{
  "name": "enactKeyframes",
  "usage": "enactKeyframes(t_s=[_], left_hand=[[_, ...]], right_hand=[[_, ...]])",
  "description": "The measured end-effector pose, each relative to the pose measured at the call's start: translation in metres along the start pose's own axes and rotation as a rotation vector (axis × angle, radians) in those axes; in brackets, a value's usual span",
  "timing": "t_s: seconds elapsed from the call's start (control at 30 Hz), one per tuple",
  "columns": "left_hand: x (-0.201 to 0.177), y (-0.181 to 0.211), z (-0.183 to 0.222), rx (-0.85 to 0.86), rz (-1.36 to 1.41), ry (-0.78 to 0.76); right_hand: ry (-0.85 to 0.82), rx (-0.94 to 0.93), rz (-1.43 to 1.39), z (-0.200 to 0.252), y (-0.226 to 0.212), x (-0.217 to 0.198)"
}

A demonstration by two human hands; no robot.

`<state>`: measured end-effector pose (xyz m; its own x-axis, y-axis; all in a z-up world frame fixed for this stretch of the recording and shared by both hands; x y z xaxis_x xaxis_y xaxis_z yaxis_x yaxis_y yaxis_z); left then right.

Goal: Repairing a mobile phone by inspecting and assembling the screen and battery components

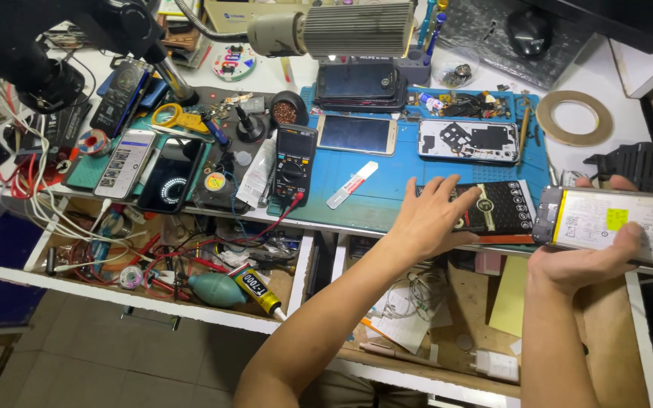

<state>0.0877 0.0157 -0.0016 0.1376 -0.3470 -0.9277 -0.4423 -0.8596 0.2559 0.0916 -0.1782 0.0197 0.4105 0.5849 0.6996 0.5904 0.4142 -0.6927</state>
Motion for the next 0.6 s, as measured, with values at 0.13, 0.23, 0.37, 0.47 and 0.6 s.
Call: enactKeyframes(t_s=[0.13, 0.23, 0.37, 0.47, 0.6], left_hand=[[-0.072, -0.003, 0.059, 0.028, 0.169, 0.337], [-0.123, -0.057, 0.117, -0.277, 0.058, 0.476], [-0.135, -0.140, 0.167, -0.622, -0.077, 0.281], [-0.129, -0.168, 0.183, -0.800, -0.208, 0.186], [-0.114, -0.189, 0.184, -0.912, -0.193, 0.069]], right_hand=[[-0.084, 0.153, -0.086, 0.015, 0.001, 0.012], [-0.316, 0.190, -0.027, 0.034, -0.002, 0.035], [-0.310, 0.450, -0.139, 0.054, 0.010, 0.041], [-0.381, 0.593, -0.118, 0.072, 0.010, 0.053], [-0.507, 0.714, 0.020, 0.088, 0.017, 0.054]])
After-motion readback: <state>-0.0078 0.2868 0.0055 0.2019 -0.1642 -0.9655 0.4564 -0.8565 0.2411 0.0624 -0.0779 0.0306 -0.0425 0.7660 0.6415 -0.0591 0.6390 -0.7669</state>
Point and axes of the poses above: each hand's wrist, its own z-axis away from the middle knuckle, its own x-axis out of the palm, y = z × x, the point moved 3 cm from there along -z, towards the middle knuckle, and after that the axes turned 1 degree about x, right-handed, at the moved point
